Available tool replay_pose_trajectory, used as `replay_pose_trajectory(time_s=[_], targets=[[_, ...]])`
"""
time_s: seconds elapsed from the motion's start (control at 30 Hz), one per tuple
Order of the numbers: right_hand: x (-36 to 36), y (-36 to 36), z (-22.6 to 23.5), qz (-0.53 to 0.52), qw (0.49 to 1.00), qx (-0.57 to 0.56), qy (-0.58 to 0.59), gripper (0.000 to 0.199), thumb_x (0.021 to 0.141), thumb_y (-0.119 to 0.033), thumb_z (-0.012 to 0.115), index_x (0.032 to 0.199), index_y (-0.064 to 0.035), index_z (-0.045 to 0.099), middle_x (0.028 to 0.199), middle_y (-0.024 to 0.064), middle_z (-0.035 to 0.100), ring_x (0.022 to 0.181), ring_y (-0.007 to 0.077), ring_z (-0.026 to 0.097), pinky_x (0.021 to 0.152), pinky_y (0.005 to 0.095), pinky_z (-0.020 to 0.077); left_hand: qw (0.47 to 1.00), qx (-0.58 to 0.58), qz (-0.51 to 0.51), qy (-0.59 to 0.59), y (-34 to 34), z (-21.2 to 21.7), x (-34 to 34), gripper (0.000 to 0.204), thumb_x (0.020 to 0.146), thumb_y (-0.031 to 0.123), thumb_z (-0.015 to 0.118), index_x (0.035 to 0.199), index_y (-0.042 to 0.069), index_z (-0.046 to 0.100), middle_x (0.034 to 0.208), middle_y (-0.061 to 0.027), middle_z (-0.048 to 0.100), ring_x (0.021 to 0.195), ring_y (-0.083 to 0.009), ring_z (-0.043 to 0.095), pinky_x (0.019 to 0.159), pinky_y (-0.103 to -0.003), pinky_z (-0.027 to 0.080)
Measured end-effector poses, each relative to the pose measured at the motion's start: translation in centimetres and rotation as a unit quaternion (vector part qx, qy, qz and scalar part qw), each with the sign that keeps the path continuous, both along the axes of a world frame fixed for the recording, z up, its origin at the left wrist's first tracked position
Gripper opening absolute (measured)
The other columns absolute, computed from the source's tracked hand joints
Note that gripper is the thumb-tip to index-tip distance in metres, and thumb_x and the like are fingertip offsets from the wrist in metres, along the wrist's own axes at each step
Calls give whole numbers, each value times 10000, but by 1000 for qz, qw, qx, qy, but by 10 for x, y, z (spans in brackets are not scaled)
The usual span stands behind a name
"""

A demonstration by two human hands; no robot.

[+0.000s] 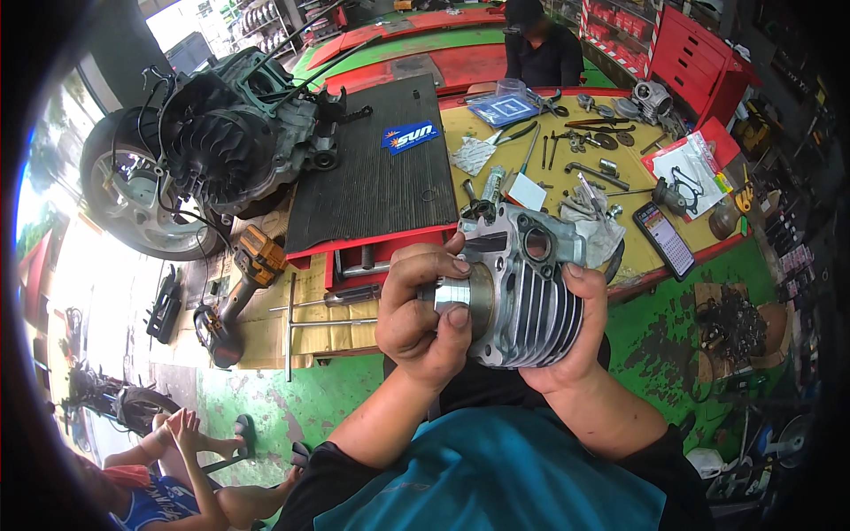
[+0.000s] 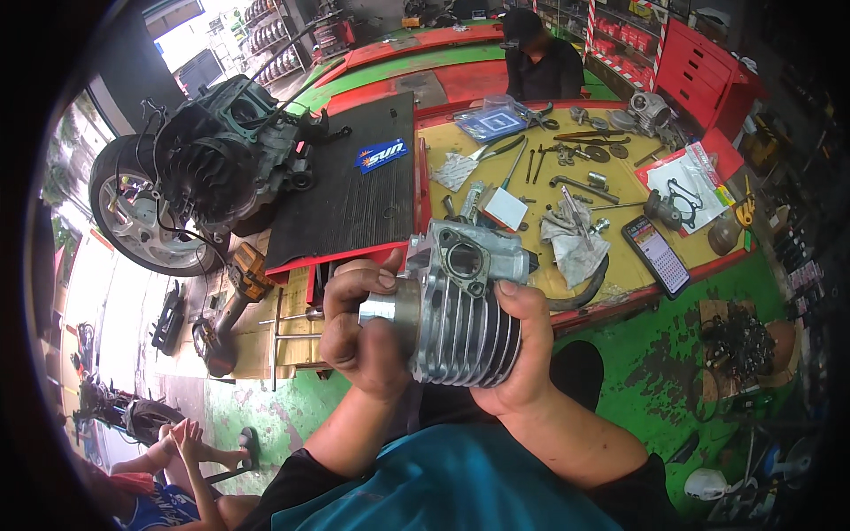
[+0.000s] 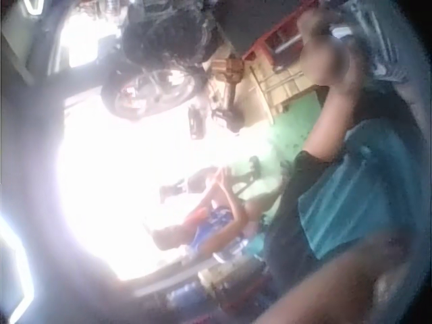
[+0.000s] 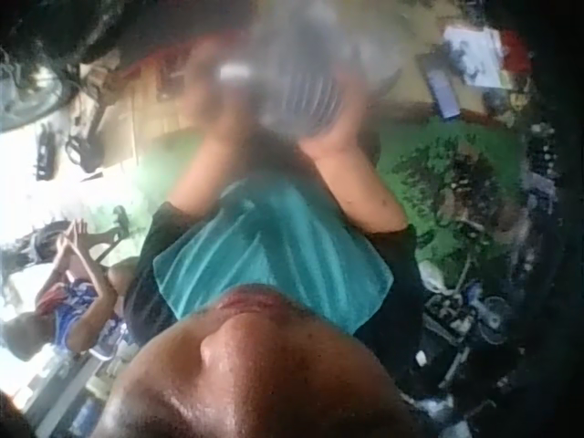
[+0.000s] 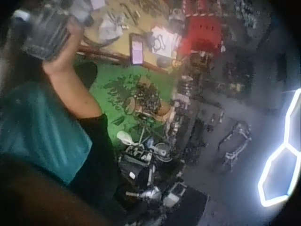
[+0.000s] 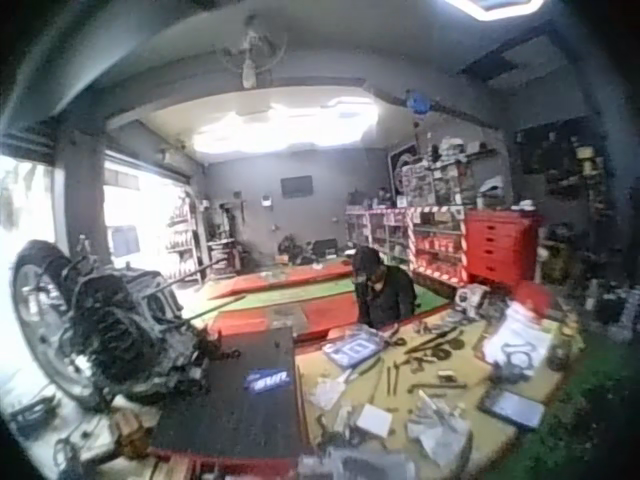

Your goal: The person handles a metallic cylinder head, inserting a small metal ring into a groove and rotating the part to check alignment. They then fit the cylinder head onto a larger engine block, use a wrench to tighten bolts, and wipe the assembly with a cloth.

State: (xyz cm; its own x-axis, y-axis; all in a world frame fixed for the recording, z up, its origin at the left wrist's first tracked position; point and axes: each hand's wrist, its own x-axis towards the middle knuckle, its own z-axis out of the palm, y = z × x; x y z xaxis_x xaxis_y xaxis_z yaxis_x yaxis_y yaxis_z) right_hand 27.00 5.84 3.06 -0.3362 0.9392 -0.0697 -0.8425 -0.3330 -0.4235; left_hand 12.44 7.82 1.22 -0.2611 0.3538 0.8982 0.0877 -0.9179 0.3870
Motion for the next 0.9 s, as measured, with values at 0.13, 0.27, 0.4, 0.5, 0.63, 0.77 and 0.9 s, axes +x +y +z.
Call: replay_pose_trajectory(time_s=[0.13,0.27,0.4,0.5,0.63,0.77,0.9], targets=[[-1,1,5,-6,1000,1,-9,570,931,-461,518,1309,-43,600,1200,133,702,1051,273,687,950,421,543,998,-54,-32,-16,-4,1,-1,354,970,180,665,735,30,448,1024,-226,650,990,-336,618,959,-569,556],[-1,1,11,-19,999,0,-44,559,935,-451,524,1302,-38,605,1198,130,703,1052,259,687,950,409,542,996,-76,-40,-19,-2,3,-1,364,985,163,647,733,28,421,1042,-248,672,1017,-368,658,930,-516,557],[1,2,10,-6,999,8,-32,557,940,-442,531,1304,-26,601,1202,126,703,1053,250,688,952,401,543,993,-96,-61,-23,-1,1,-4,359,997,127,626,728,21,414,1054,-268,689,1003,-364,697,888,-455,562],[-1,0,12,-15,999,4,-36,549,943,-437,530,1300,-27,604,1203,125,704,1052,249,689,953,399,543,993,-110,-48,-7,-3,2,-4,367,999,106,616,708,19,411,1037,-261,693,972,-328,706,874,-436,567],[-1,0,9,-15,999,1,-34,547,944,-434,529,1299,-25,606,1203,125,704,1053,251,690,953,397,543,989,-140,-40,-2,-5,1,-5,390,996,98,618,681,21,400,1028,-256,695,951,-316,711,866,-427,569],[0,1,6,-8,999,-1,-34,547,942,-438,531,1289,-24,613,1195,123,708,1046,251,693,950,397,545,987,-154,-45,-6,-4,0,-6,393,993,92,623,676,22,401,1027,-257,696,947,-306,711,861,-421,570],[-3,0,10,-13,999,5,-40,545,939,-444,534,1278,-27,620,1187,122,711,1042,252,695,944,401,549,989,-143,-41,-5,-3,-2,-6,379,988,89,635,693,16,408,1036,-253,698,948,-305,710,852,-408,567]])
